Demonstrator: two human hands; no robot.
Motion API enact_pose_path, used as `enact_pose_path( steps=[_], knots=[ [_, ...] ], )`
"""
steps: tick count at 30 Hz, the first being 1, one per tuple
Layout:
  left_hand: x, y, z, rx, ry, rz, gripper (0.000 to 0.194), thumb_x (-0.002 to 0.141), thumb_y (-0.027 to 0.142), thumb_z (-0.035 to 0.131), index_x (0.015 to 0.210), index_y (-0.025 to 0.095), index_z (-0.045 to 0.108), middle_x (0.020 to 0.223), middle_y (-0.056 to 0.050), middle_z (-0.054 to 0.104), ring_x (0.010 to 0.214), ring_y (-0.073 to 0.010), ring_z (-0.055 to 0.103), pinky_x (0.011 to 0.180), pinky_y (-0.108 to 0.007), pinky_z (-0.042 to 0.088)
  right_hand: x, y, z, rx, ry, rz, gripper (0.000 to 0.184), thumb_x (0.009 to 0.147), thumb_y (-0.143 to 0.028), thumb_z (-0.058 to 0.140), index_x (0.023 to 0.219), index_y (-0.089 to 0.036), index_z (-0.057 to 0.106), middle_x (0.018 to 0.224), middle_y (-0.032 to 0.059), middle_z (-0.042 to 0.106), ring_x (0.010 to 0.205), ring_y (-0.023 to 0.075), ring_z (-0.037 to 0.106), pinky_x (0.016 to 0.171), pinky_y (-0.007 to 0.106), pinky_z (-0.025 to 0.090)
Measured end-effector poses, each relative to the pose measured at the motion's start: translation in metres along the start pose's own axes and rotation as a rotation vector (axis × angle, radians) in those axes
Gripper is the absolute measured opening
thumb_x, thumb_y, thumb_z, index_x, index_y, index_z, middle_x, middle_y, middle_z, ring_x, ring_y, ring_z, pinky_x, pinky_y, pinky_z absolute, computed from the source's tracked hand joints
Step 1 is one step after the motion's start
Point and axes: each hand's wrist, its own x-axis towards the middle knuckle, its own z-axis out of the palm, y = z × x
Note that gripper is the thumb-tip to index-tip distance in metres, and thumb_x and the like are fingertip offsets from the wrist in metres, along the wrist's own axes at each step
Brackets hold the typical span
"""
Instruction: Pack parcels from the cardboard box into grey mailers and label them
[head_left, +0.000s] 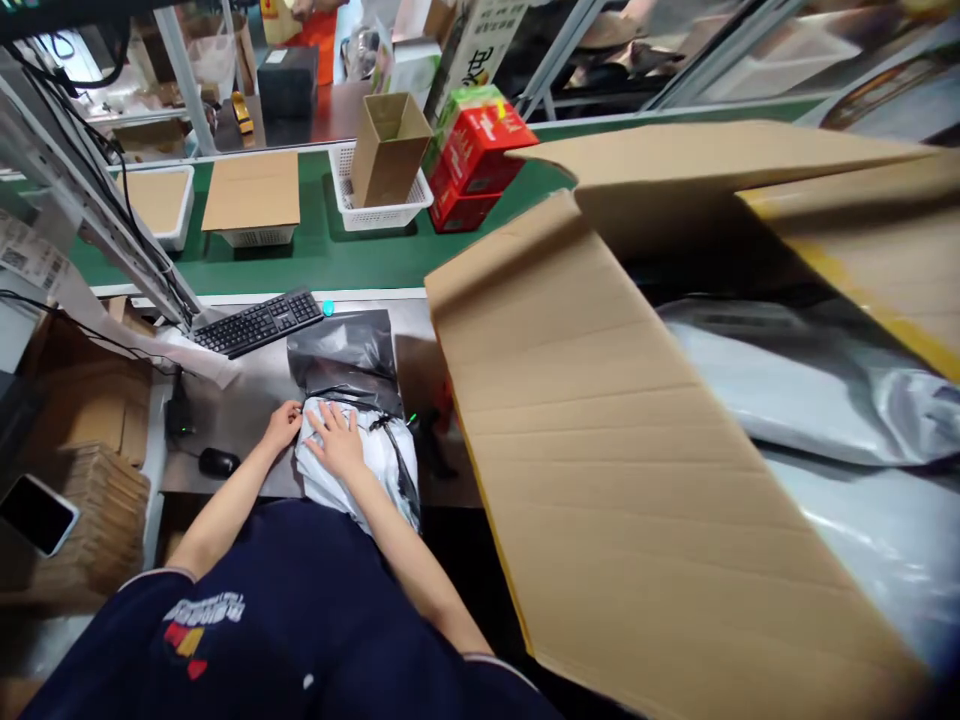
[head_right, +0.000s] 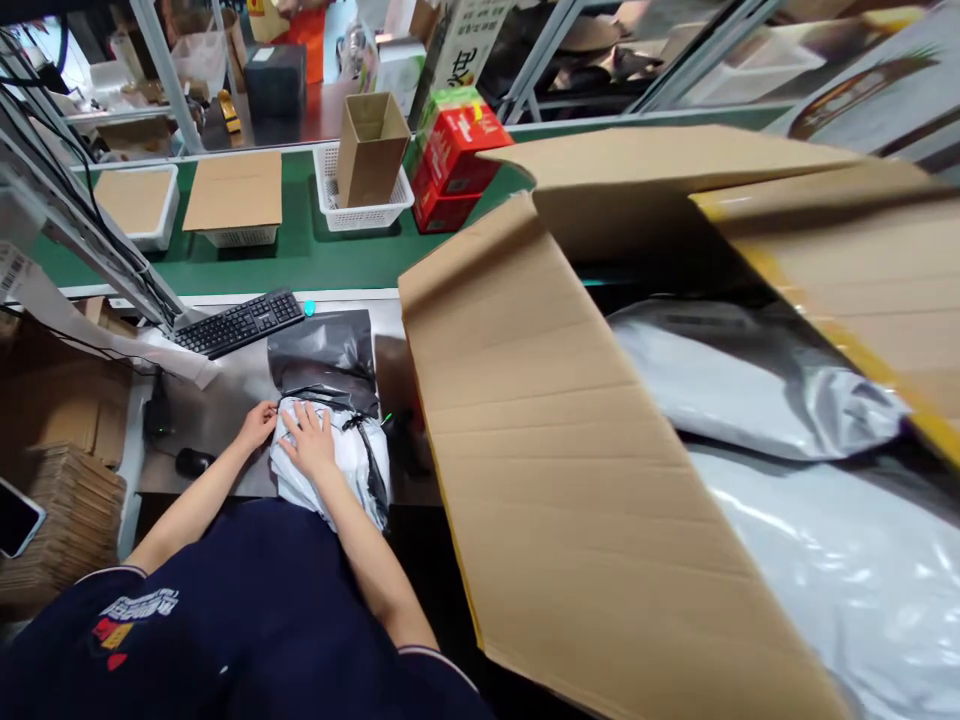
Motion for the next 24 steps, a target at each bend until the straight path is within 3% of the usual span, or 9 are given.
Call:
enact_pose_path(
  steps=[4,10,14,18,21,24],
  knots=[
    [0.017,0.000,0.007,0.012,0.010,-0.074,0.027,0.071,0.042,0.079,0.076,0.019,0.065,0.058,0.005,0.058,0.057,-0.0126,0.053,0.063,-0.026,0.047,-0.008,0.005,0.017,-0.017,-0.017,0.011,0.067,0.102,-0.048,0.058,0.164,-0.030,0.042,0.175,0.0133,0.034,0.162,0.0403,0.028,0.129,0.073,0.016],
    [0.011,0.003,0.037,0.083,0.284,-0.103,0.042,0.095,0.049,0.048,0.063,0.023,0.052,0.058,0.002,0.051,0.062,-0.0147,0.049,0.065,-0.028,0.043,-0.008,0.004,0.017,0.007,-0.031,0.057,0.068,0.101,-0.046,0.056,0.165,-0.029,0.040,0.175,0.0101,0.035,0.162,0.0371,0.029,0.131,0.066,0.019],
    [-0.015,0.006,0.024,0.152,0.279,-0.029,0.034,0.093,0.043,0.058,0.065,0.024,0.054,0.064,0.001,0.056,0.069,-0.0157,0.054,0.074,-0.027,0.043,-0.005,0.003,0.009,0.012,-0.025,0.148,0.069,0.100,-0.044,0.056,0.165,-0.028,0.040,0.174,0.0109,0.037,0.160,0.0364,0.032,0.130,0.064,0.020],
    [-0.039,0.003,0.005,0.188,0.216,-0.017,0.028,0.089,0.034,0.065,0.064,0.024,0.056,0.062,0.001,0.057,0.069,-0.0163,0.059,0.079,-0.027,0.045,-0.004,0.003,0.002,0.014,-0.043,0.156,0.057,0.100,-0.043,0.057,0.153,-0.021,0.056,0.152,0.0162,0.061,0.146,0.0372,0.047,0.129,0.066,0.018],
    [-0.045,0.000,0.005,0.182,0.193,-0.027,0.012,0.084,0.031,0.073,0.080,0.023,0.064,0.071,0.000,0.066,0.078,-0.0185,0.066,0.084,-0.029,0.049,-0.001,0.002,0.000,0.007,-0.065,0.135,0.048,0.100,-0.043,0.059,0.139,-0.017,0.066,0.135,0.0171,0.070,0.134,0.0367,0.055,0.128,0.067,0.018],
    [-0.040,0.000,0.017,0.152,0.196,-0.049,0.030,0.082,0.033,0.078,0.107,0.020,0.066,0.103,-0.007,0.077,0.100,-0.0219,0.072,0.094,-0.033,0.053,0.000,0.009,-0.005,0.083,-0.076,0.081,0.045,0.097,-0.040,0.063,0.138,-0.020,0.068,0.137,0.0155,0.070,0.135,0.0338,0.056,0.128,0.062,0.024]
  ],
)
